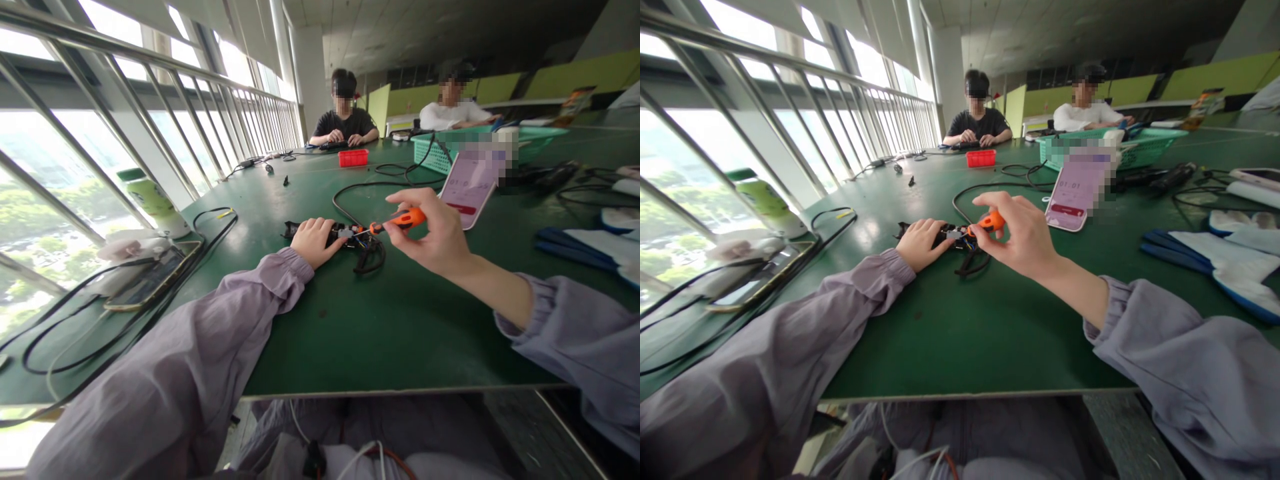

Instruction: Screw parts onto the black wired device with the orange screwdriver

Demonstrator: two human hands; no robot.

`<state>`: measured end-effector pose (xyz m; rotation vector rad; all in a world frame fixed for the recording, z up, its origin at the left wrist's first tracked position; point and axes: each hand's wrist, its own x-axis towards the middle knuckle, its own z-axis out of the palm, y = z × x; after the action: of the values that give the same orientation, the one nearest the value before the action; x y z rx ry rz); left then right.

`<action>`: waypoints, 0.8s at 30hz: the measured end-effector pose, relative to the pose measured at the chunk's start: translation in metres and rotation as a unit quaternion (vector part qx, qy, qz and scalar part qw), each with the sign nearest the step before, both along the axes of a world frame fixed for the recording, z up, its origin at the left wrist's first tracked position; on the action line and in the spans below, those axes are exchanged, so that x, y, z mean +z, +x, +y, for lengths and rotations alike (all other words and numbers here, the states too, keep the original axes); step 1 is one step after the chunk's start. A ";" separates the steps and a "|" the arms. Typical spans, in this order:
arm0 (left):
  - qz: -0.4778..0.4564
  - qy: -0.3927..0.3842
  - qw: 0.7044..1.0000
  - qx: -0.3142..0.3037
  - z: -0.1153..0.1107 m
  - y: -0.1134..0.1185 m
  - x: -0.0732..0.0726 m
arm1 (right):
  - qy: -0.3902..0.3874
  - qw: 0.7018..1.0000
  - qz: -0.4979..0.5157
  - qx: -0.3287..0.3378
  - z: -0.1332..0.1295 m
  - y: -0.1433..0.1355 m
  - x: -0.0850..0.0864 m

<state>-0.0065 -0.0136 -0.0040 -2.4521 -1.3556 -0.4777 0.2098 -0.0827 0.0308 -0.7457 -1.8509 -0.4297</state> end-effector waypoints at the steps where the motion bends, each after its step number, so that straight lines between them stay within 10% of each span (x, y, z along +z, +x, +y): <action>1: 0.001 0.000 1.000 0.001 0.000 0.000 0.000 | -0.002 1.000 0.001 0.006 0.000 0.000 -0.001; 24: 0.001 0.007 1.000 0.004 0.002 -0.001 -0.002 | -0.005 1.000 -0.016 0.021 -0.001 -0.002 -0.003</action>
<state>-0.0071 -0.0115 -0.0063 -2.4341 -1.3552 -0.4816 0.2080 -0.0837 0.0276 -0.7091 -1.8966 -0.4070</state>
